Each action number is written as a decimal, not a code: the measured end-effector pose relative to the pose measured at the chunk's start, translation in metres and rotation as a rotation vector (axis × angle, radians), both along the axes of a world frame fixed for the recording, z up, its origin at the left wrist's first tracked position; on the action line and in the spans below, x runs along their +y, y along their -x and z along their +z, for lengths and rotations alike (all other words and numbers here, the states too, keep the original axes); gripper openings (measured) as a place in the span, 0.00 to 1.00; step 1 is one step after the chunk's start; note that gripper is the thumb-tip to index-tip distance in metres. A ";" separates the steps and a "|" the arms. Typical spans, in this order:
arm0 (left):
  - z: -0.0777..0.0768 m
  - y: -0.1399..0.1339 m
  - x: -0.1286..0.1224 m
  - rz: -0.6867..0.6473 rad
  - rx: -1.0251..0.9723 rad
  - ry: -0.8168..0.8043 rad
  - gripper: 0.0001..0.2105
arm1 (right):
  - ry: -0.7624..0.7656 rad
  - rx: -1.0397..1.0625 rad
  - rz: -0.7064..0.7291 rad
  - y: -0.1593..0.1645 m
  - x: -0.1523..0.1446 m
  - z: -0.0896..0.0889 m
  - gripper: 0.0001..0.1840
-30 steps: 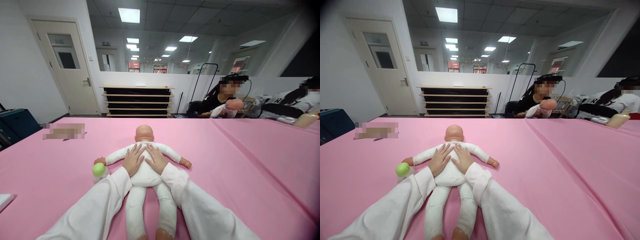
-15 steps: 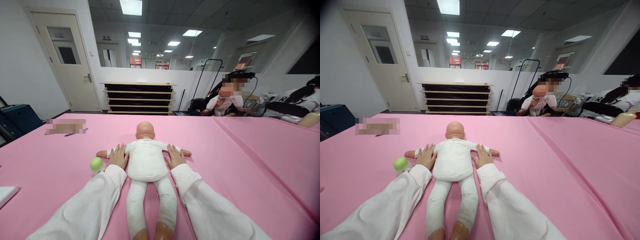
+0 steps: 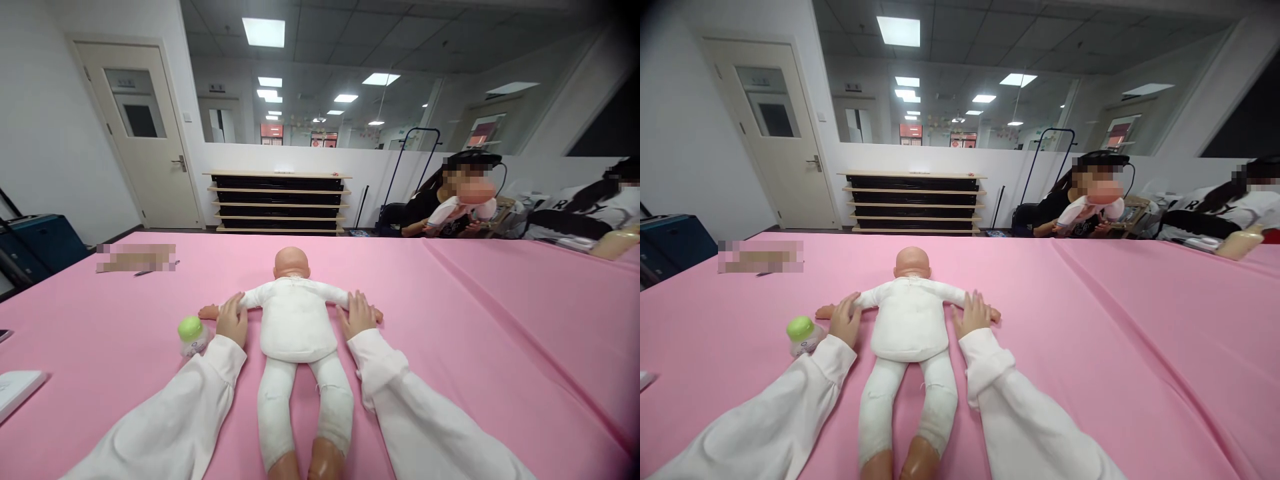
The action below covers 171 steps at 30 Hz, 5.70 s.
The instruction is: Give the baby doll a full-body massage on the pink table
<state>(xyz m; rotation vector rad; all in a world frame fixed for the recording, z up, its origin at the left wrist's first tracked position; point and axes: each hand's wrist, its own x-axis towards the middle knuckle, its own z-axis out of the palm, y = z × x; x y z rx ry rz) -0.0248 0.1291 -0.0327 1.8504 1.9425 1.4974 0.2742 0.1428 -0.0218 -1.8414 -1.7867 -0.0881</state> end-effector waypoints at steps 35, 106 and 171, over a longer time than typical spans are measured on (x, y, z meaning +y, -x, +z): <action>0.000 -0.069 -0.032 -0.133 -0.132 -0.084 0.20 | 0.167 0.696 0.180 0.056 -0.025 -0.003 0.26; 0.029 -0.047 0.041 -0.424 0.282 0.376 0.42 | 0.320 -0.071 0.477 0.065 0.030 0.040 0.50; 0.027 -0.055 0.055 -0.110 0.143 0.321 0.17 | 0.122 0.052 0.052 0.072 0.043 0.027 0.20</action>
